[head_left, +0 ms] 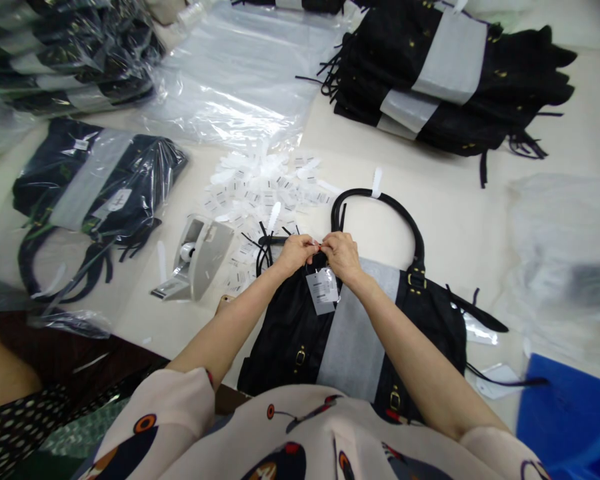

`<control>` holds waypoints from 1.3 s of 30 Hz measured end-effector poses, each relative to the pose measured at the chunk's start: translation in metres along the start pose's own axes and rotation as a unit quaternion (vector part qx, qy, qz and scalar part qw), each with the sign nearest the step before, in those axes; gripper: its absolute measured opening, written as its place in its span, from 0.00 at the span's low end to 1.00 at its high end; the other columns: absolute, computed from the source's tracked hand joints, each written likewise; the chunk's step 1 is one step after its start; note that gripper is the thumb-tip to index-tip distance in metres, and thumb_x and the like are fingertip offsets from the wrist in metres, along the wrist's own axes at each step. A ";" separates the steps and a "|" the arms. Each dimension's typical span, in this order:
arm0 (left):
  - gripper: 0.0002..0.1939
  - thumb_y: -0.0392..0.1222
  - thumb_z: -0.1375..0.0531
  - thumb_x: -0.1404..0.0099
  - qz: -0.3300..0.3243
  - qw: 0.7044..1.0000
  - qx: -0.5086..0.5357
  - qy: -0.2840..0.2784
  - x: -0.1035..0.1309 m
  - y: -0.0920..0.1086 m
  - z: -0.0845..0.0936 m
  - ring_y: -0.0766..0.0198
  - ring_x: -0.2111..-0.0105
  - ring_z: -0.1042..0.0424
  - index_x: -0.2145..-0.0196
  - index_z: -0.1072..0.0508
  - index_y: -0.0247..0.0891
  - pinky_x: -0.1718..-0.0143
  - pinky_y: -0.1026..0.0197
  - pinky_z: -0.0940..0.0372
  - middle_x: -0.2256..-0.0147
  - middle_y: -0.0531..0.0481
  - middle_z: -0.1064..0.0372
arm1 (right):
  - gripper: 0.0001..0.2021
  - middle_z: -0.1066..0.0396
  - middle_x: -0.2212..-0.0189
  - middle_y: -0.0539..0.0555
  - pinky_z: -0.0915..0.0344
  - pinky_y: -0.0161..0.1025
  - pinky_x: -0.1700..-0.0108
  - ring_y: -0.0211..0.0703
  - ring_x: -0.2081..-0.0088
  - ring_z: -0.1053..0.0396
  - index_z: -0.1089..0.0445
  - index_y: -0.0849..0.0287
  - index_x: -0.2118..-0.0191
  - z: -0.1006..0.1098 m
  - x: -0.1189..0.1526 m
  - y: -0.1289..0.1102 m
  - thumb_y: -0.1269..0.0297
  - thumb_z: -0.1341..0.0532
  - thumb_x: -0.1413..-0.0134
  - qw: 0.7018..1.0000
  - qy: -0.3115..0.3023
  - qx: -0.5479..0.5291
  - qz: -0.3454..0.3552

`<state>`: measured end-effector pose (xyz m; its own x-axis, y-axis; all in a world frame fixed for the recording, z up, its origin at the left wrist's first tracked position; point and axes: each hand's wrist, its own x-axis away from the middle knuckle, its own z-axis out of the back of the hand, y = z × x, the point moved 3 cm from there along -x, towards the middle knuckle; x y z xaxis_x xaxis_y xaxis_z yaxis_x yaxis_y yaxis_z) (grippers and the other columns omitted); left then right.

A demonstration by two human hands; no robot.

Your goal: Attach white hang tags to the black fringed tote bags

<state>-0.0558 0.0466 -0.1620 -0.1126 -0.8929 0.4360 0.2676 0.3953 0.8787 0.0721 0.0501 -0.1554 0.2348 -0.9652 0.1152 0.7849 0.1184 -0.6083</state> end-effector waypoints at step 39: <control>0.02 0.31 0.47 0.61 0.012 0.995 0.080 0.055 -0.008 0.004 -0.003 0.76 0.88 0.48 0.87 0.38 0.34 0.85 0.67 0.56 0.81 0.54 0.34 | 0.06 0.34 0.61 0.56 0.44 0.41 0.53 0.44 0.56 0.40 0.34 0.58 0.67 0.005 0.011 0.008 0.70 0.47 0.50 0.990 0.074 -0.124 0.004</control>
<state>-0.0505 0.0547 -0.1623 -0.0011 -0.8974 0.4412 0.1122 0.4383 0.8918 0.0832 0.0418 -0.1554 0.1389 -0.9903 0.0050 0.6146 0.0822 -0.7846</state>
